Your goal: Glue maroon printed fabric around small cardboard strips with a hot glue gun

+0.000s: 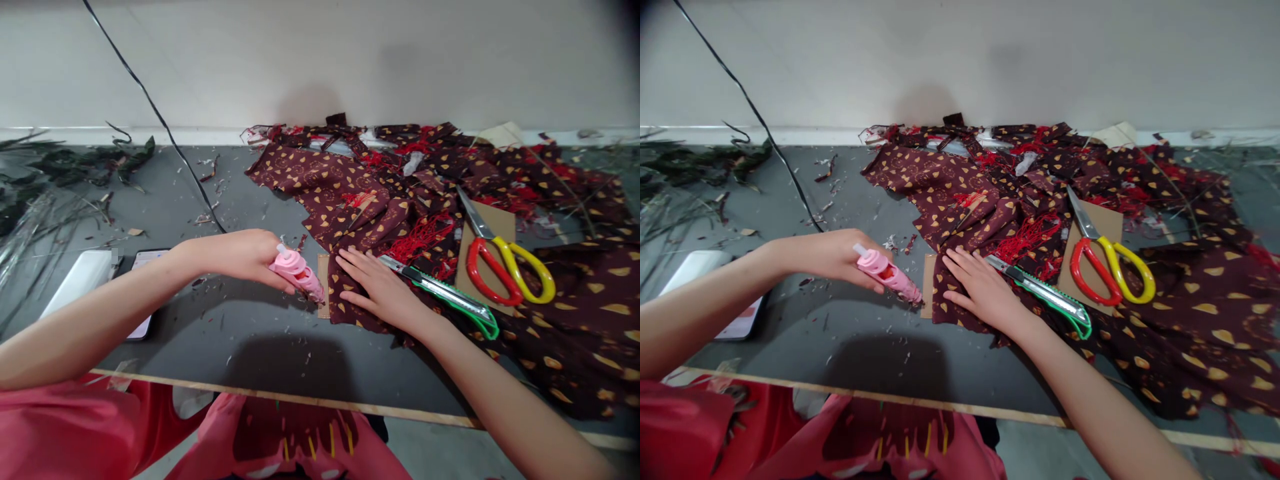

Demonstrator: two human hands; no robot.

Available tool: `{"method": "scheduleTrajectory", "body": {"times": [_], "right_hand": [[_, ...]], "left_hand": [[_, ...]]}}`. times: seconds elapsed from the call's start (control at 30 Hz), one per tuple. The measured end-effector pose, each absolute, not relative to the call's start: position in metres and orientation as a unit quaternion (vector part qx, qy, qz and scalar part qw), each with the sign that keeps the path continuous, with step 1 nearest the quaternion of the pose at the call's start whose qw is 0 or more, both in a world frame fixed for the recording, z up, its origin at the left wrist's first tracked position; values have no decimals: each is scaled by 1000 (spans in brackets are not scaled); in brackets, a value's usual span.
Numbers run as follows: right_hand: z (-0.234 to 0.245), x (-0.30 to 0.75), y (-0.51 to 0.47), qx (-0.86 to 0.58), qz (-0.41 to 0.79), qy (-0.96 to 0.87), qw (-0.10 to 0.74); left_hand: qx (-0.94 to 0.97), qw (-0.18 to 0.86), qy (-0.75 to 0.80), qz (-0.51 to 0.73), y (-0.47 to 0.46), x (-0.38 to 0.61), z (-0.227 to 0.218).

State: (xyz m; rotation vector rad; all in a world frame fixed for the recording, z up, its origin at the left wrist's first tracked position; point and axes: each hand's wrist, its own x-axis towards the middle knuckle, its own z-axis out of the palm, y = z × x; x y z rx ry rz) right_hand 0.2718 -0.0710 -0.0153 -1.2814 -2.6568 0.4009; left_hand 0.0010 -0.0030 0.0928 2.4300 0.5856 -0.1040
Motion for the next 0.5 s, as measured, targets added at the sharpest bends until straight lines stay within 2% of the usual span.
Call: {"method": "scheduleTrajectory", "body": {"times": [0.1,0.23,0.5], "right_hand": [[-15,272,-71,-428,139,-889,86],[-13,271,-71,-428,143,-888,86],[-13,271,-71,-427,144,-888,89]], "left_hand": [[917,332,200,-95,-4,8,92],[925,301,201,-114,-5,15,89],[930,301,187,-93,-5,16,83]]}}
